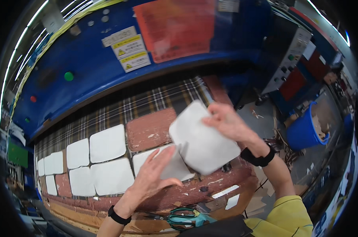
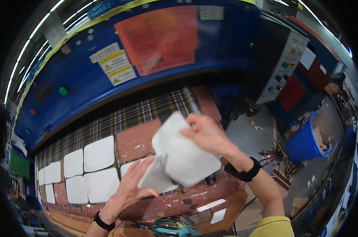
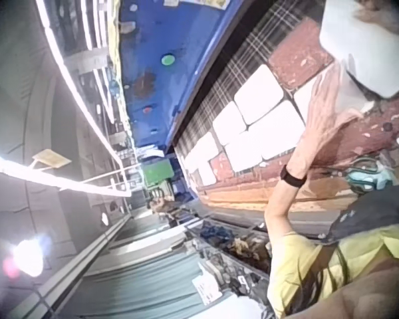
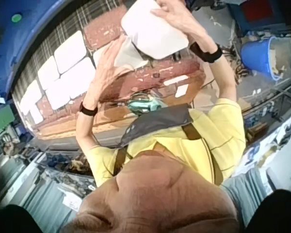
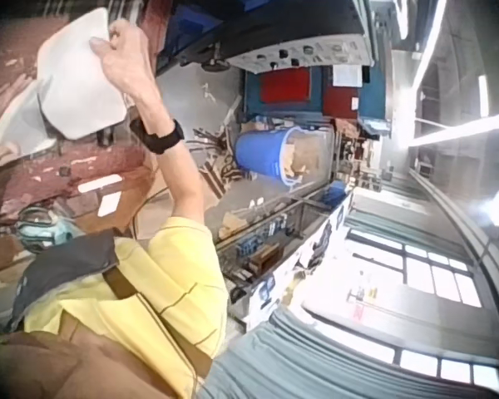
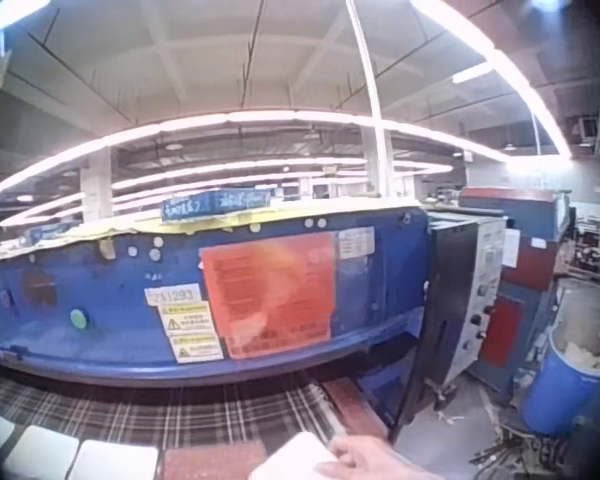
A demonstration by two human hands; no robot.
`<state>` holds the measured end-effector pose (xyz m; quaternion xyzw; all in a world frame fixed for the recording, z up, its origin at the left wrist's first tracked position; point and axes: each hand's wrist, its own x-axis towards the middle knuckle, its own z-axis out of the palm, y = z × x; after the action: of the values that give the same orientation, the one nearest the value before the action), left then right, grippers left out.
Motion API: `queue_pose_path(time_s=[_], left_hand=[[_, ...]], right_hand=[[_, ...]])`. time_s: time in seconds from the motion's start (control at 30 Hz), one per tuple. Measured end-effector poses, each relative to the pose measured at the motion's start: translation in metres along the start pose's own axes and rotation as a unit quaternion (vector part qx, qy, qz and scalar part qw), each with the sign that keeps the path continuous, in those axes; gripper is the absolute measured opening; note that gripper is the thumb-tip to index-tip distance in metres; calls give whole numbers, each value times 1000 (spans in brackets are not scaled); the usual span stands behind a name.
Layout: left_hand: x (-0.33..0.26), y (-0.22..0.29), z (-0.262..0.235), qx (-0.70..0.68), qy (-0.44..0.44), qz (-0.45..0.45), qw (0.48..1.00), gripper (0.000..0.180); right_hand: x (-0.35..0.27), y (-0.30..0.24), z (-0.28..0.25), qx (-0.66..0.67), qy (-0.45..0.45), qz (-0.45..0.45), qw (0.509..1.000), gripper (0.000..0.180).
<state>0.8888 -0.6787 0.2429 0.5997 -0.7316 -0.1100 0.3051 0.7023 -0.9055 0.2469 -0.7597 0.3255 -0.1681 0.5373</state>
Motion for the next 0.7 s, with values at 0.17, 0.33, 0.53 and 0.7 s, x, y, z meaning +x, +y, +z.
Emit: queue_pose_path(time_s=[0.17, 0.33, 0.53, 0.7], left_hand=[[52, 2, 27, -155, -30, -176, 972, 64], [121, 18, 88, -116, -13, -183, 976, 69], [174, 28, 131, 227, -82, -127, 962, 87], [188, 30, 150, 241, -169, -151, 944, 81]], right_hand=[[-40, 2, -101, 98, 264, -101, 954, 15], [-94, 18, -148, 103, 395, -119, 905, 20], [-133, 34, -152, 68, 431, -88, 896, 17], [-133, 41, -145, 68, 411, -70, 906, 14]])
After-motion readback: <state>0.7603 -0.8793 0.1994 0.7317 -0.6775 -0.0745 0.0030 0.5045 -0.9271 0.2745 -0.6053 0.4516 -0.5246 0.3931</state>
